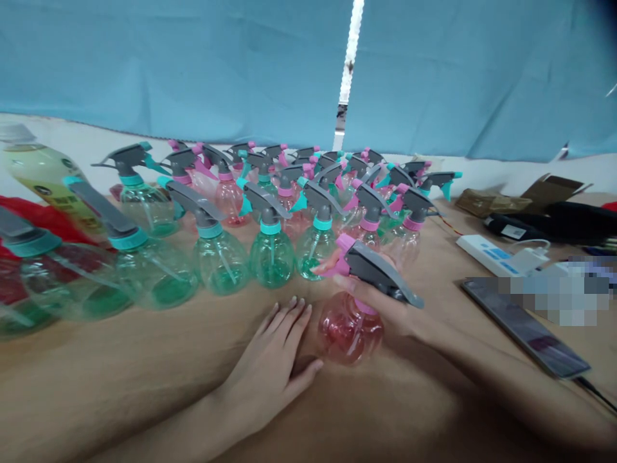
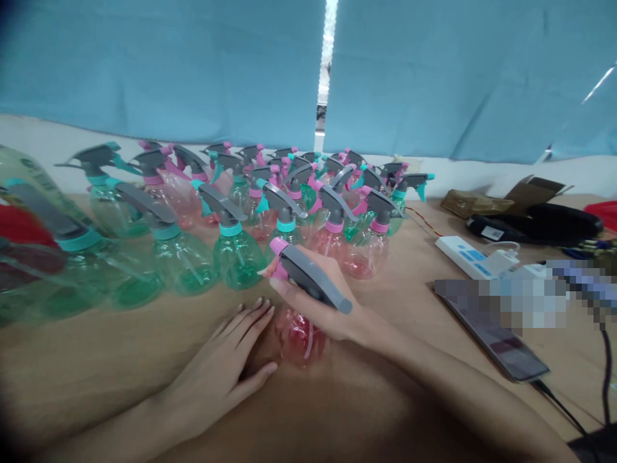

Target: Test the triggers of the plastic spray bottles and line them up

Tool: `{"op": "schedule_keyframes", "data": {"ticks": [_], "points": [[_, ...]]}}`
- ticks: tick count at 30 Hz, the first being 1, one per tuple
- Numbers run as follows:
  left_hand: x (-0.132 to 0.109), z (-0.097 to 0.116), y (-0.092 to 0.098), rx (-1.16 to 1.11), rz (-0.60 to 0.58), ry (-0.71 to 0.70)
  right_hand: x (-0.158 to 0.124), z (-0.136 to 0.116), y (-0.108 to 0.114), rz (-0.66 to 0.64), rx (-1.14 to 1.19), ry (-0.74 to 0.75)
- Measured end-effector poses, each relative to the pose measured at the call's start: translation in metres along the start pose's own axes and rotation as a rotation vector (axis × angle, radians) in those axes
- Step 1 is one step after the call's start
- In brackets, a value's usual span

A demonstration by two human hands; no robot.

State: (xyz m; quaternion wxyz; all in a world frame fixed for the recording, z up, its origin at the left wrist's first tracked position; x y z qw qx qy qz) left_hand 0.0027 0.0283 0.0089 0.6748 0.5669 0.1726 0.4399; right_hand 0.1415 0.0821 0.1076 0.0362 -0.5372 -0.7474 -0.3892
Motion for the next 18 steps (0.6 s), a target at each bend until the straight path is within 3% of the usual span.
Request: {"op": "schedule_keyframes", "data": {"ticks": [18], "points": [[-0.0027, -0.001, -0.0024, 0.068, 0.046, -0.025, -0.0071, 0.0067, -0.002, 0.022, 0.113, -0.015]]}}
Point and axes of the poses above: each hand's wrist, its own x-axis towards the middle knuckle, its own y-axis out of the back of the hand, z = x × y, the point moved 7 cm from there along x, towards the middle knuckle, and after that the axes turned 8 degrees about -x, right-handed, at the moved point
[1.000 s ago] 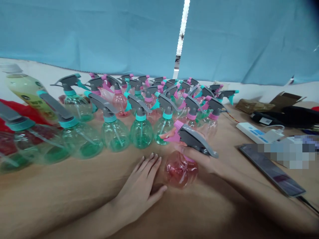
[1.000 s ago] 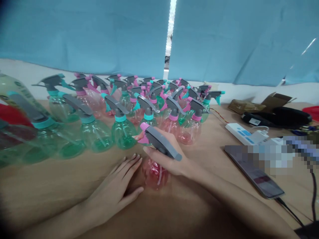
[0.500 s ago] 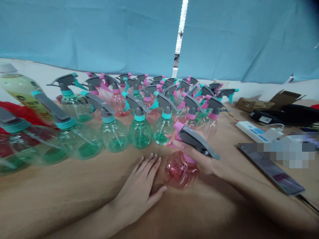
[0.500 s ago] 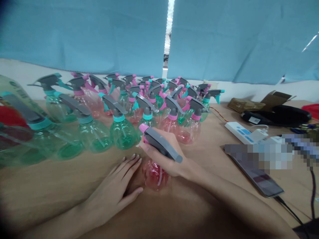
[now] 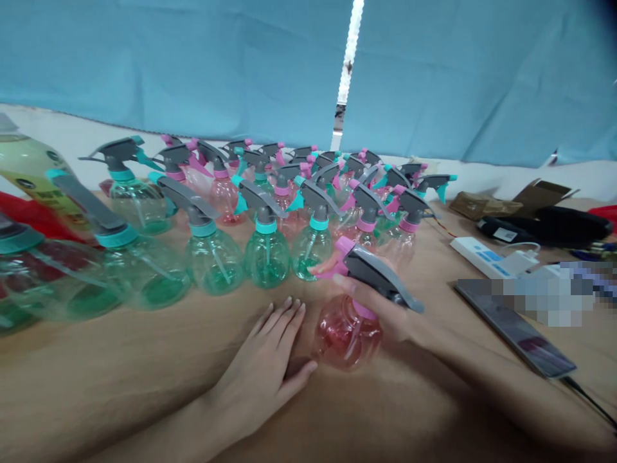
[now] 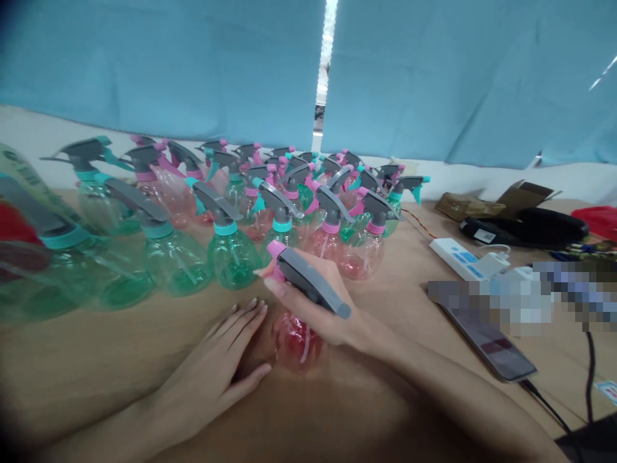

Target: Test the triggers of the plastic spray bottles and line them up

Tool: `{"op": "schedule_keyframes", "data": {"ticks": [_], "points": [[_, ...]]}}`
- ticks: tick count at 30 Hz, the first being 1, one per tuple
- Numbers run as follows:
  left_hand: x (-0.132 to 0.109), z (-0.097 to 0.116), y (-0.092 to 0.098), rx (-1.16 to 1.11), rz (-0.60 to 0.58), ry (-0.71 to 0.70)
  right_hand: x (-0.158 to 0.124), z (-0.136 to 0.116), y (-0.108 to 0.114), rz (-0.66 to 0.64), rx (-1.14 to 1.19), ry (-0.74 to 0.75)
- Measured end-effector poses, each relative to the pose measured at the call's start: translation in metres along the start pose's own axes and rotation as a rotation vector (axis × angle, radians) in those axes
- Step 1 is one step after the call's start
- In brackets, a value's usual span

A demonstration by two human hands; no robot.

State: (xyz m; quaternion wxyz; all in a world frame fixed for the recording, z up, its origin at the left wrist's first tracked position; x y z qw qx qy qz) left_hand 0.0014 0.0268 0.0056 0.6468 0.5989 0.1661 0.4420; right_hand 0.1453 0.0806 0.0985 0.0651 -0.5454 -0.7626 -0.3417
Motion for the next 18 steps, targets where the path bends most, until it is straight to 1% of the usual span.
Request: {"op": "schedule_keyframes", "data": {"ticks": [3, 6, 12, 18], "points": [[0.0004, 0.0005, -0.0009, 0.014, -0.001, -0.005, -0.0002, -0.0018, 0.001, 0.021, 0.015, -0.003], [0.001, 0.0005, -0.0014, 0.026, -0.01, -0.006, -0.0002, -0.0009, 0.0, 0.015, 0.021, 0.003], [0.0014, 0.0011, 0.0011, 0.037, -0.024, 0.0, 0.0006, -0.0004, -0.0034, -0.015, 0.141, 0.019], [0.0024, 0.0009, 0.001, 0.043, -0.042, 0.007, 0.0033, -0.0041, -0.0019, -0.013, 0.13, 0.034]]}}
Point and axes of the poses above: each hand's wrist, its own x-axis towards the middle knuckle, its own y-axis out of the back of the hand, z = x × y, the point moved 7 cm from there along x, towards the middle knuckle, and after that the axes turned 8 degrees about -x, right-handed, at the moved point
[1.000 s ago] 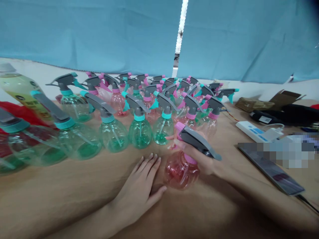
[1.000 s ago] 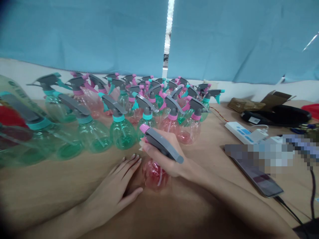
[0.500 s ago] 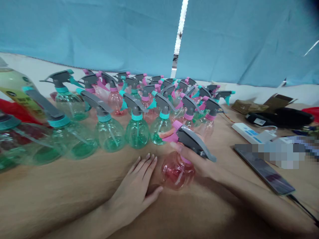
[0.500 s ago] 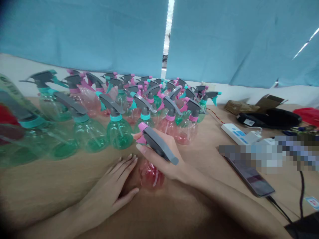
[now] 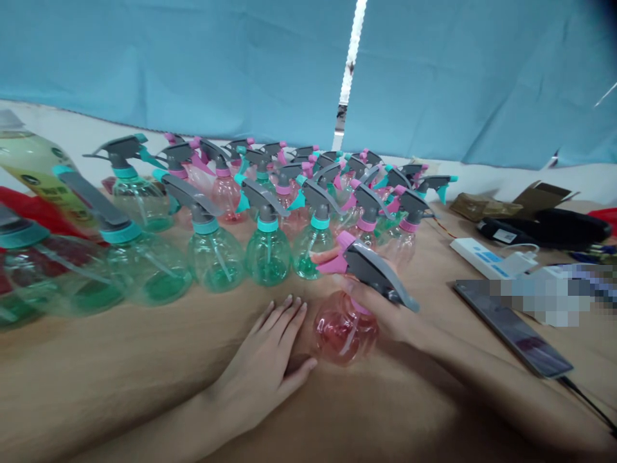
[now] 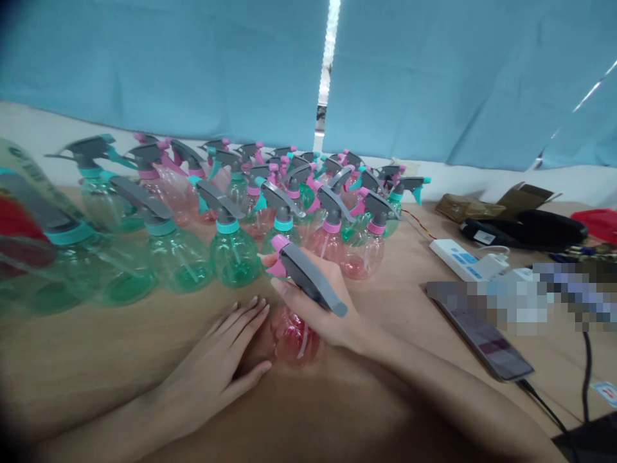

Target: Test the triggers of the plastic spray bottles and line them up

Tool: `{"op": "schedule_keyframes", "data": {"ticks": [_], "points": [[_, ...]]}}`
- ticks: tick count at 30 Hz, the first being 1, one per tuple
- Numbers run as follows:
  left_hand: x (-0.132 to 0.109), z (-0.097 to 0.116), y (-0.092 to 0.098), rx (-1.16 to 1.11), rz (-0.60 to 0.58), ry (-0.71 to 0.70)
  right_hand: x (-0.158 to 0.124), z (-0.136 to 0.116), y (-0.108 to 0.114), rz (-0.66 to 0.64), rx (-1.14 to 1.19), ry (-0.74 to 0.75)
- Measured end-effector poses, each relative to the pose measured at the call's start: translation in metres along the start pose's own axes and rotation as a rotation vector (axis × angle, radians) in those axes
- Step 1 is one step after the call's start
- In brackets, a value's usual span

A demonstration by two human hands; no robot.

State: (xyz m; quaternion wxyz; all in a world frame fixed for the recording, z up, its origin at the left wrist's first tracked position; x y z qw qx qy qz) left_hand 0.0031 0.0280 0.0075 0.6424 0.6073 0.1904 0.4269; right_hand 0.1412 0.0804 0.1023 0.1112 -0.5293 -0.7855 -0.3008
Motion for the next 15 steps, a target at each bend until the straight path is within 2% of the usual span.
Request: {"op": "schedule_keyframes", "data": {"ticks": [15], "points": [[0.0007, -0.0002, 0.0006, -0.022, -0.017, 0.011, -0.0008, 0.0034, -0.0006, -0.003, -0.02, -0.025]]}}
Point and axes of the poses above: each hand's wrist, its own x-axis towards the middle knuckle, its own y-axis out of the back of the hand, z = x × y, the point moved 7 cm from there along x, towards the middle knuckle, and after that the axes turned 8 degrees about -x, right-handed, at the moved point
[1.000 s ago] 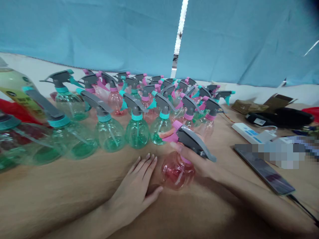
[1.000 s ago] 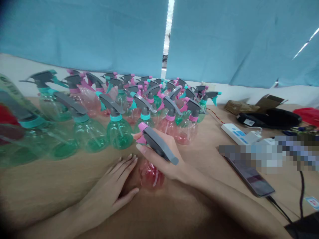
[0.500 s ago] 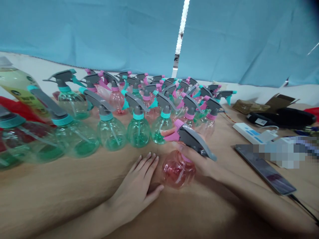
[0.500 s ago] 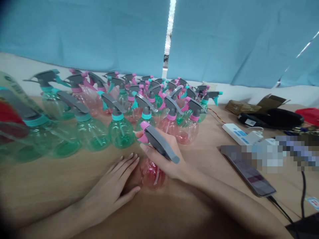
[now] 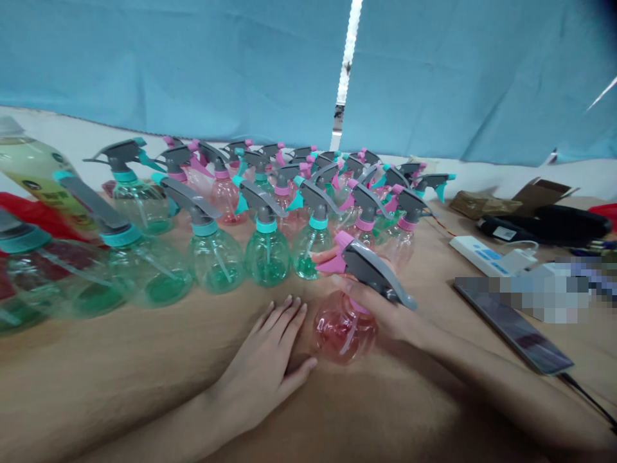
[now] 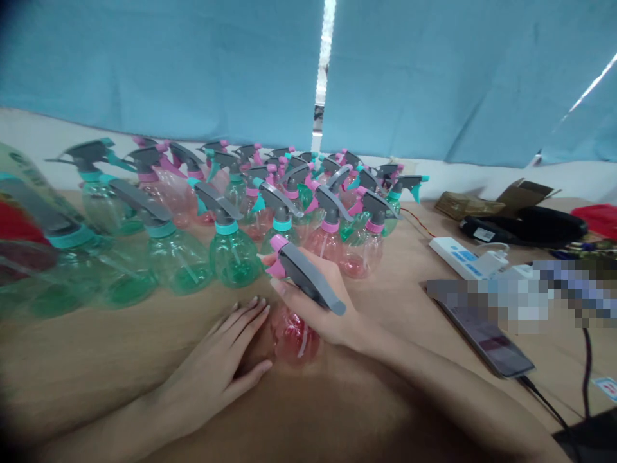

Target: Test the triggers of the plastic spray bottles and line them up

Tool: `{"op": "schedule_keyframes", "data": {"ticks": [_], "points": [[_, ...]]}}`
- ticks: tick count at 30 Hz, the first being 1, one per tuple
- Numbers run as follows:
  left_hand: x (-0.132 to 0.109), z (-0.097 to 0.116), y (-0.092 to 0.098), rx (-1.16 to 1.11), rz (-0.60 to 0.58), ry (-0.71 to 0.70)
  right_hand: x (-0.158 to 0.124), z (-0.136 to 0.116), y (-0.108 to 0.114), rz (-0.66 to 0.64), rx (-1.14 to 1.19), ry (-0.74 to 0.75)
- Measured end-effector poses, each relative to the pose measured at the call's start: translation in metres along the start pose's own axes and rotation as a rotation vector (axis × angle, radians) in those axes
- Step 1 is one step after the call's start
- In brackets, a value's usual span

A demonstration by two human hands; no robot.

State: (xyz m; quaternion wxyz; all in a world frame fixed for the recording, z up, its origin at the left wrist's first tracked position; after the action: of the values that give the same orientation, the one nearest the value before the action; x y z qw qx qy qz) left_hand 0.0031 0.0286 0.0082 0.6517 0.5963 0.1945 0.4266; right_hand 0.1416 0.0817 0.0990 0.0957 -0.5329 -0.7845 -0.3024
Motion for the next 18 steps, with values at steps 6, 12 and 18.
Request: {"op": "schedule_keyframes", "data": {"ticks": [6, 12, 18], "points": [[0.001, 0.0, 0.0, 0.007, 0.0, -0.001, -0.001, -0.002, 0.0, -0.01, 0.003, -0.012], [0.0, 0.0, -0.001, -0.009, -0.014, -0.001, -0.002, -0.001, 0.0, -0.005, 0.003, -0.021], [0.0, 0.0, 0.0, -0.032, -0.009, 0.006, -0.004, 0.009, -0.001, -0.017, -0.023, -0.052]]}}
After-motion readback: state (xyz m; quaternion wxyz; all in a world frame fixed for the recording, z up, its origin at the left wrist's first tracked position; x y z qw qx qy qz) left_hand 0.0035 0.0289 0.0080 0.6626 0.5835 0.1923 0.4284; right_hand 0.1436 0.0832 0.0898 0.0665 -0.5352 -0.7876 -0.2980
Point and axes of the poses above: each hand's wrist, its own x-axis towards the middle knuckle, its own y-axis out of the back of the hand, z = x × y, the point moved 7 cm from there along x, towards the middle knuckle, and after that the axes turned 8 degrees about -x, right-handed, at the moved point
